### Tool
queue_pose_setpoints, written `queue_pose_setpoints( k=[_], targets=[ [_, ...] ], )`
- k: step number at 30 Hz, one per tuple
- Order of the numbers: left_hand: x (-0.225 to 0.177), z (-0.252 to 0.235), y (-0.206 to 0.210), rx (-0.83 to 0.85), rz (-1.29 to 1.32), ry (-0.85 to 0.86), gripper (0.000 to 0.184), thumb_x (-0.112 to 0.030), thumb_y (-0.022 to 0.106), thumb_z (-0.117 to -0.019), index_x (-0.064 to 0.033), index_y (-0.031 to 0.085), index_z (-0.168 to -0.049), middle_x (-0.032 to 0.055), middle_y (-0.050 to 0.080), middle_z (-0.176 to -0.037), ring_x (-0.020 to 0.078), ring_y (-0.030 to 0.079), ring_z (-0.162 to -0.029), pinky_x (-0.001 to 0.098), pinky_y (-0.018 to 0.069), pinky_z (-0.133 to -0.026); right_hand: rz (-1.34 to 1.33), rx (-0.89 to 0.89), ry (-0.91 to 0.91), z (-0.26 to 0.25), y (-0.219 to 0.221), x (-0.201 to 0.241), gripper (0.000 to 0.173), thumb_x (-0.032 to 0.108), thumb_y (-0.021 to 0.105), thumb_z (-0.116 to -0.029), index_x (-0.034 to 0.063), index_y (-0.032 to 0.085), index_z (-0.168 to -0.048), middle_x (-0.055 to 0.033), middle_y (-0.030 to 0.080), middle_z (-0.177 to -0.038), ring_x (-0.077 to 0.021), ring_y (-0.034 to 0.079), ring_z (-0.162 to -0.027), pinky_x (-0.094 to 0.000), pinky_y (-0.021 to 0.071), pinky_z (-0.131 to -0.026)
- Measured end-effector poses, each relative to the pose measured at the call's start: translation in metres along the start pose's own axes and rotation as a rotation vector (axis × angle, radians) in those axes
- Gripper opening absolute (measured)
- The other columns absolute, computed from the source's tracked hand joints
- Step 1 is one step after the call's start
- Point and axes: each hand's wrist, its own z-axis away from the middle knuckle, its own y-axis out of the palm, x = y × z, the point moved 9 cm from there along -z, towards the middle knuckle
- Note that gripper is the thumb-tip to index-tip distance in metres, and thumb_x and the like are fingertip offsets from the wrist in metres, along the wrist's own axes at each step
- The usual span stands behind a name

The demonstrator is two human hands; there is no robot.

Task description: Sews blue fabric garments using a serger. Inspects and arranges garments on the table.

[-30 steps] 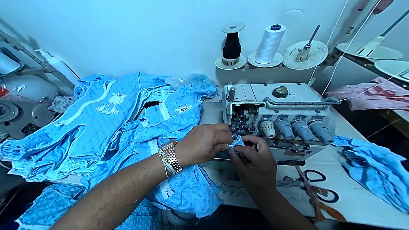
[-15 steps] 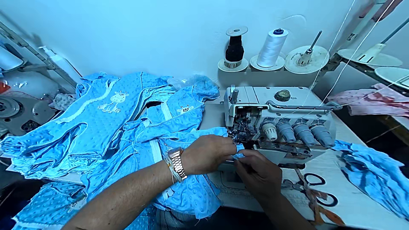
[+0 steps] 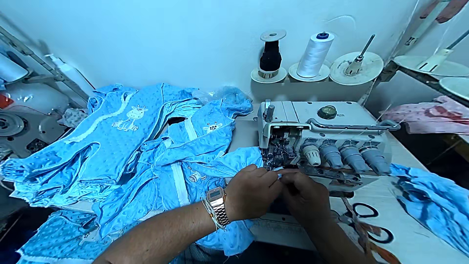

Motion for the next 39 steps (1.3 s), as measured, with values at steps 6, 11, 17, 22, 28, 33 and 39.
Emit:
queue_pose_setpoints(
  k=[6, 11, 17, 22, 28, 33, 39],
  targets=[
    [0.014, 0.001, -0.011, 0.041, -0.014, -0.060, 0.013, -0.006, 0.065, -0.0874, -0.0089, 0.075, -0.080, 0.0048, 0.064, -0.077, 0.0191, 0.060, -0.066, 0.0329, 0.0438, -0.054, -0.128, 0.028, 0.077, -0.003, -0.004, 0.006, 0.029, 0.016, 0.062, -0.0921, 0.0101, 0.060, -0.120, -0.0046, 0.065, -0.111, -0.0005, 0.051, -0.061, -0.0132, 0.0432, -0.052],
    [0.031, -0.013, -0.018, 0.083, 0.097, -0.094, 0.013, -0.009, 0.066, -0.0884, -0.0071, 0.077, -0.082, 0.0049, 0.064, -0.074, 0.0192, 0.062, -0.063, 0.0349, 0.0471, -0.052, -0.073, 0.065, 0.209, -0.006, 0.013, 0.001, 0.027, 0.022, 0.063, -0.0927, 0.0072, 0.062, -0.115, 0.0031, 0.057, -0.068, -0.0009, 0.044, -0.048, -0.0161, 0.0398, -0.046],
    [0.057, -0.022, -0.001, 0.656, 0.020, -0.150, 0.015, -0.019, 0.067, -0.0978, -0.0064, 0.074, -0.099, 0.0126, 0.068, -0.097, 0.0302, 0.069, -0.080, 0.0469, 0.0531, -0.064, -0.241, 0.053, 0.297, -0.002, 0.012, -0.013, 0.016, 0.019, 0.066, -0.0911, 0.0120, 0.060, -0.104, 0.0097, 0.052, -0.063, 0.0051, 0.041, -0.050, -0.0109, 0.0361, -0.048],
    [-0.003, -0.018, -0.011, 0.467, -0.080, 0.160, 0.009, -0.005, 0.070, -0.0847, -0.0067, 0.070, -0.076, 0.0072, 0.065, -0.078, 0.0230, 0.063, -0.068, 0.0381, 0.0472, -0.057, -0.228, 0.110, 0.188, -0.003, 0.005, -0.014, 0.011, 0.019, 0.063, -0.0900, 0.0104, 0.067, -0.096, 0.0091, 0.044, -0.060, 0.0066, 0.036, -0.050, -0.0077, 0.0327, -0.049],
    [-0.013, -0.009, 0.001, 0.394, -0.015, 0.130, 0.009, -0.004, 0.065, -0.0860, -0.0075, 0.071, -0.080, 0.0044, 0.066, -0.082, 0.0190, 0.061, -0.069, 0.0316, 0.0439, -0.054, -0.150, 0.162, 0.023, 0.005, 0.007, -0.004, 0.022, 0.015, 0.055, -0.0939, 0.0099, 0.075, -0.099, -0.0016, 0.074, -0.106, -0.0051, 0.069, -0.085, -0.0218, 0.0580, -0.070],
    [0.000, -0.007, 0.006, 0.298, 0.079, 0.048, 0.011, -0.003, 0.063, -0.0828, -0.0084, 0.071, -0.078, 0.0039, 0.064, -0.080, 0.0194, 0.063, -0.070, 0.0334, 0.0483, -0.055, -0.001, 0.096, -0.021, 0.011, 0.007, 0.000, 0.027, 0.018, 0.054, -0.0946, 0.0105, 0.079, -0.099, -0.0086, 0.071, -0.104, -0.0146, 0.068, -0.079, -0.0287, 0.0565, -0.063],
    [0.014, -0.008, -0.003, 0.345, 0.189, -0.029, 0.014, -0.008, 0.061, -0.0919, -0.0096, 0.072, -0.083, 0.0026, 0.064, -0.081, 0.0178, 0.064, -0.073, 0.0333, 0.0514, -0.059, 0.043, 0.067, 0.045, 0.011, 0.001, 0.003, 0.027, 0.014, 0.053, -0.0925, 0.0080, 0.078, -0.102, -0.0078, 0.070, -0.098, -0.0120, 0.066, -0.074, -0.0252, 0.0540, -0.058]
  ],
)
